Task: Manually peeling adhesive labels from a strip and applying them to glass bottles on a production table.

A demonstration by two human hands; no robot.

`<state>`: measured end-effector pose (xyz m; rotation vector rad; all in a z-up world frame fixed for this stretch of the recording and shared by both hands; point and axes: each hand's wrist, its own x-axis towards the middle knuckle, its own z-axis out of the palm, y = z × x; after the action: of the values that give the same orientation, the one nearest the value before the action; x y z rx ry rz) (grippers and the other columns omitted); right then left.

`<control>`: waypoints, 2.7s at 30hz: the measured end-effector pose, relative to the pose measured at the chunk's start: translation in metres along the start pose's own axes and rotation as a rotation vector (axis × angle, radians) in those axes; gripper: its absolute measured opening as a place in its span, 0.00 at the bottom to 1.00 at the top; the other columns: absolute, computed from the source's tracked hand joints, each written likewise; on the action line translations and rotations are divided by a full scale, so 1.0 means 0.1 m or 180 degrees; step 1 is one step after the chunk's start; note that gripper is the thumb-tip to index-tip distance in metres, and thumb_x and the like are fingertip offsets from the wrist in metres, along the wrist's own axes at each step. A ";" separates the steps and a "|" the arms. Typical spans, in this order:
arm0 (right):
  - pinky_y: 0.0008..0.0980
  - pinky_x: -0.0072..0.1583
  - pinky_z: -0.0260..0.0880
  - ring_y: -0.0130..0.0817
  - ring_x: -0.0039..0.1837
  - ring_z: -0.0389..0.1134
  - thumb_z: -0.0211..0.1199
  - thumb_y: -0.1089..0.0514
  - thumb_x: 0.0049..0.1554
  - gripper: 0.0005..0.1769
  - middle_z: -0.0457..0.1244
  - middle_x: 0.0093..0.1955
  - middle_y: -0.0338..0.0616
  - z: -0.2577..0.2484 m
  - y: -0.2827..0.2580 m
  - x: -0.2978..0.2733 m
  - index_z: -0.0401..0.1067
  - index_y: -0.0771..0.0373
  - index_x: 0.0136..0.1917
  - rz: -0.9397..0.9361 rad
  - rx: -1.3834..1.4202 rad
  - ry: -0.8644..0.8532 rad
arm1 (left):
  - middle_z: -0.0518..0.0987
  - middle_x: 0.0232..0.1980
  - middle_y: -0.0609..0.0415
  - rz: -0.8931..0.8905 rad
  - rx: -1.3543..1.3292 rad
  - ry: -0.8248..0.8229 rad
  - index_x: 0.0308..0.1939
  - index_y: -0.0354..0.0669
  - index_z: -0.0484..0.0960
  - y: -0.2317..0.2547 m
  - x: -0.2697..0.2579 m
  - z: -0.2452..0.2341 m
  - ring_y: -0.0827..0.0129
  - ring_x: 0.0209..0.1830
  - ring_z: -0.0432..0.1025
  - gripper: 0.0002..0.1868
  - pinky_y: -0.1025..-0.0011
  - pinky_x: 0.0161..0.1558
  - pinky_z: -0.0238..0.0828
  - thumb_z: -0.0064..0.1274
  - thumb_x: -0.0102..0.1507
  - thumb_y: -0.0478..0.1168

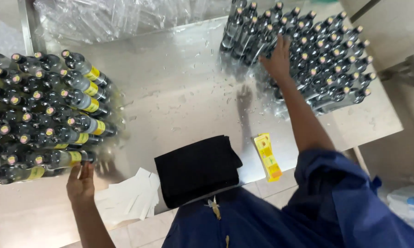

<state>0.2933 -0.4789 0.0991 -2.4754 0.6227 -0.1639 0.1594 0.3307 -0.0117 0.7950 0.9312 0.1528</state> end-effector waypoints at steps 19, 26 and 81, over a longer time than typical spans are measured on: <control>0.47 0.64 0.75 0.52 0.72 0.62 0.84 0.69 0.67 0.45 0.55 0.73 0.51 -0.03 -0.57 -1.85 0.50 0.50 0.76 -0.1266 0.1812 0.0695 | 0.83 0.65 0.49 0.1492 0.3161 -0.2611 0.58 0.43 0.85 -1.97 -2.09 0.31 0.59 0.70 0.75 0.12 0.63 0.69 0.73 0.54 0.72 0.37; 0.28 0.60 0.74 0.26 0.60 0.65 0.83 0.57 0.59 0.36 0.66 0.59 0.38 0.63 -0.82 -3.08 0.63 0.56 0.71 0.0112 0.2853 -0.0638 | 0.61 0.87 0.48 0.3078 0.5443 -0.3046 0.78 0.51 0.73 -2.45 -1.94 0.15 0.48 0.90 0.48 0.25 0.44 0.86 0.35 0.50 0.75 0.42; 0.35 0.48 0.78 0.32 0.46 0.72 0.70 0.52 0.67 0.20 0.68 0.50 0.46 1.56 -0.13 -4.10 0.77 0.57 0.69 0.0188 0.2509 -0.1749 | 0.59 0.84 0.28 0.0147 0.3476 -0.2306 0.81 0.39 0.64 -2.57 -2.35 0.68 0.32 0.86 0.52 0.37 0.35 0.79 0.54 0.49 0.77 0.61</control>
<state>-0.0252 -0.1996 -0.0143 -1.6277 0.3013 0.2487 0.0149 0.0067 -0.0064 1.7208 0.2311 -0.6320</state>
